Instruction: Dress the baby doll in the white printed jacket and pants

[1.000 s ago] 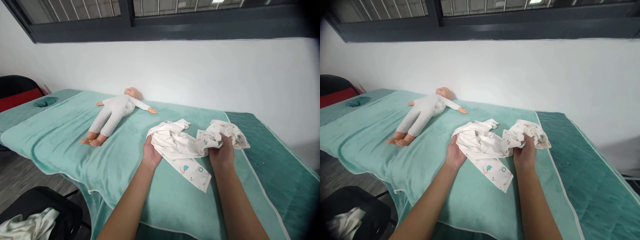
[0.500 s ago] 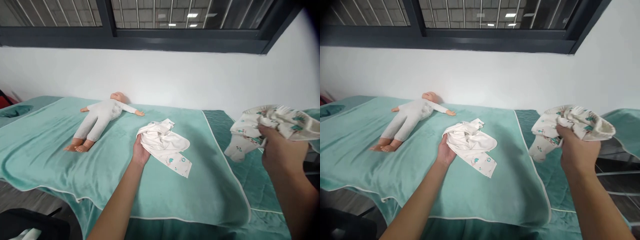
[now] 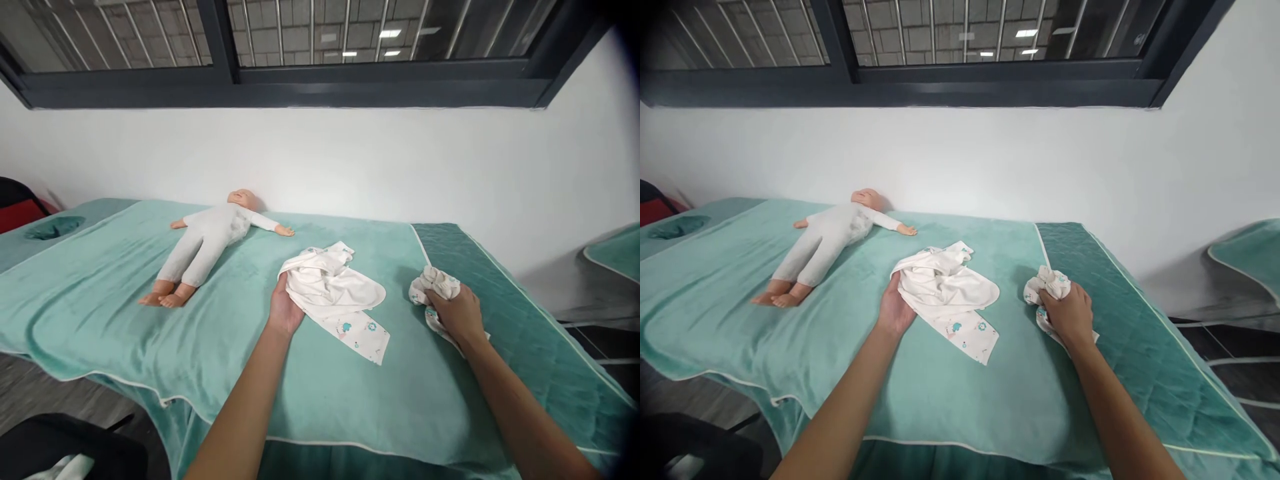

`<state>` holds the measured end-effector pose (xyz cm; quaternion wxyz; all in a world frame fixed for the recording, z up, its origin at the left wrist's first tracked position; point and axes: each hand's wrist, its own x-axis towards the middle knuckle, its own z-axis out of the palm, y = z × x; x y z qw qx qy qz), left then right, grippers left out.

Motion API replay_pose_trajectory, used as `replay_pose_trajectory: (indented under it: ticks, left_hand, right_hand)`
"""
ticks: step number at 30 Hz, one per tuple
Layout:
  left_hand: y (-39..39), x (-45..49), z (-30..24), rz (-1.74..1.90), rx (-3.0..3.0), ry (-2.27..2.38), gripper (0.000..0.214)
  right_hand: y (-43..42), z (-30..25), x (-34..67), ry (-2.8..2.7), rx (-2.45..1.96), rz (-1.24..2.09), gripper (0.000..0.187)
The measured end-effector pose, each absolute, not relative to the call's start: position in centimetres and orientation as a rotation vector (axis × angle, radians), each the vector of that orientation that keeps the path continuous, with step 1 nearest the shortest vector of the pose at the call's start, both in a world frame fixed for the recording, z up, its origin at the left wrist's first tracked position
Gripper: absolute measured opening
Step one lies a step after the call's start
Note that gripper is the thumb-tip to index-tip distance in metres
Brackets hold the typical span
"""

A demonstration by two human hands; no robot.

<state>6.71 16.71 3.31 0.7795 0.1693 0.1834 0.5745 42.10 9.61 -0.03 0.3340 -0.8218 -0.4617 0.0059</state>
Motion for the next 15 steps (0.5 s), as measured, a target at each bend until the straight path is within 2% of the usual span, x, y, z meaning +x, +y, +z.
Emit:
replay_pose_trajectory:
  ticks: [3, 6, 9, 13, 15]
  left_hand:
    - [16.6, 6.7, 3.4, 1.243, 0.368, 0.424, 0.054]
    - [16.4, 6.7, 3.2, 1.258, 0.389, 0.439, 0.054]
    - [16.2, 6.6, 3.0, 1.276, 0.405, 0.441, 0.053]
    - [15.7, 6.4, 3.0, 1.298, 0.436, 0.461, 0.051]
    - [15.3, 6.3, 3.3, 1.284, 0.468, 0.474, 0.05]
  right_hand:
    - [9.1, 0.7, 41.2, -1.224, -2.14, -0.268, 0.068]
    - [8.6, 2.1, 38.9, -1.366, -2.077, -0.52, 0.068]
    - [8.4, 2.7, 36.8, -1.614, -2.125, -0.53, 0.061]
    - [8.0, 1.6, 36.6, -1.727, -2.249, -0.587, 0.037]
    - [7.5, 1.1, 37.5, -1.755, -2.251, -0.648, 0.036]
